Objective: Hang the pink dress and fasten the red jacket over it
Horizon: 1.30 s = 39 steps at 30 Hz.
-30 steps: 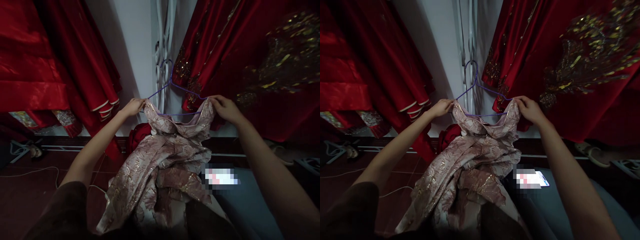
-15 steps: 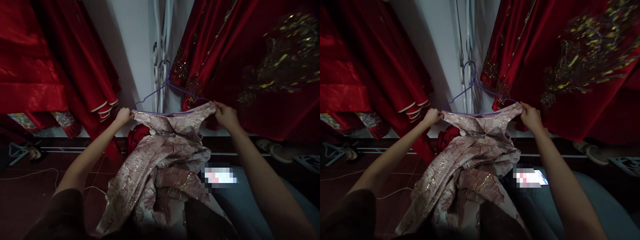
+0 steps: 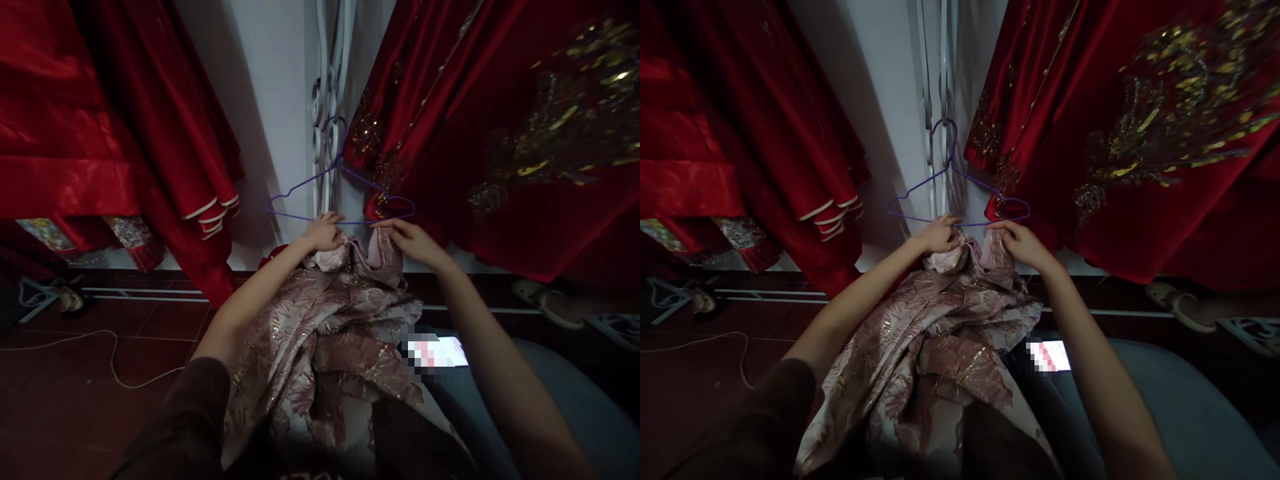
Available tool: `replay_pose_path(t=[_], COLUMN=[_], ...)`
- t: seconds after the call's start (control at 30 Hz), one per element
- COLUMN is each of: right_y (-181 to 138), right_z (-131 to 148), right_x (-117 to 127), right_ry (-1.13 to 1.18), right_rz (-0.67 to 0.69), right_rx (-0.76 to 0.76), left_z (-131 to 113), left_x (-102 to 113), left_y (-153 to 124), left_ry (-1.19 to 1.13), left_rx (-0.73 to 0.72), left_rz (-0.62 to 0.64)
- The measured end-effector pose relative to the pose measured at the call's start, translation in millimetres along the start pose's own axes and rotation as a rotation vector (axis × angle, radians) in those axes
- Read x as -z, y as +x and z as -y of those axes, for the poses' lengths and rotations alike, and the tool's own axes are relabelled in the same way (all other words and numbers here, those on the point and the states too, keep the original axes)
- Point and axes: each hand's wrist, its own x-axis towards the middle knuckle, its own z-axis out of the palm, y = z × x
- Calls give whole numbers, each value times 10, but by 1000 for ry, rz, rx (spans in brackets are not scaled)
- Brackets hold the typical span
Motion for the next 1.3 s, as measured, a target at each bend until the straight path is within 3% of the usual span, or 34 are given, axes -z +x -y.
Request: replay_pose_path(t=[0.07,0.13,0.23,0.33,0.47,0.8,0.97,1.07,1.3], right_y=[41,54,54,61,82,83,80,114,391], right_z=[-77,-230,-496,-671,-688,-513,-404,-198,317], right_x=[71,151,233,245,217,267,277,285,331], right_ry=[-9,-78,-156,-138,-112,-194,-142,-136,-246], right_rz=[-129,-315,-527,-607,-635,-568,-568,-549,-585], right_rx=[-75,-237,-445,-459,-389,-469,-420,-338,38], left_z=[-73,-165,-277,-316,-304,-251,-248,-277,-429], left_x=[-143,-144,81,369,552,677,662,587,399], left_y=[-63,-234,-534,-732,-802,-874,-862,-793,-472], left_ry=[30,65,104,110,116,67,48,33,-40], left_rx=[32,33,11,-23,-51,-83,-78,-71,-63], left_rz=[29,-9,-42,-32,-19,-16,1,23,17])
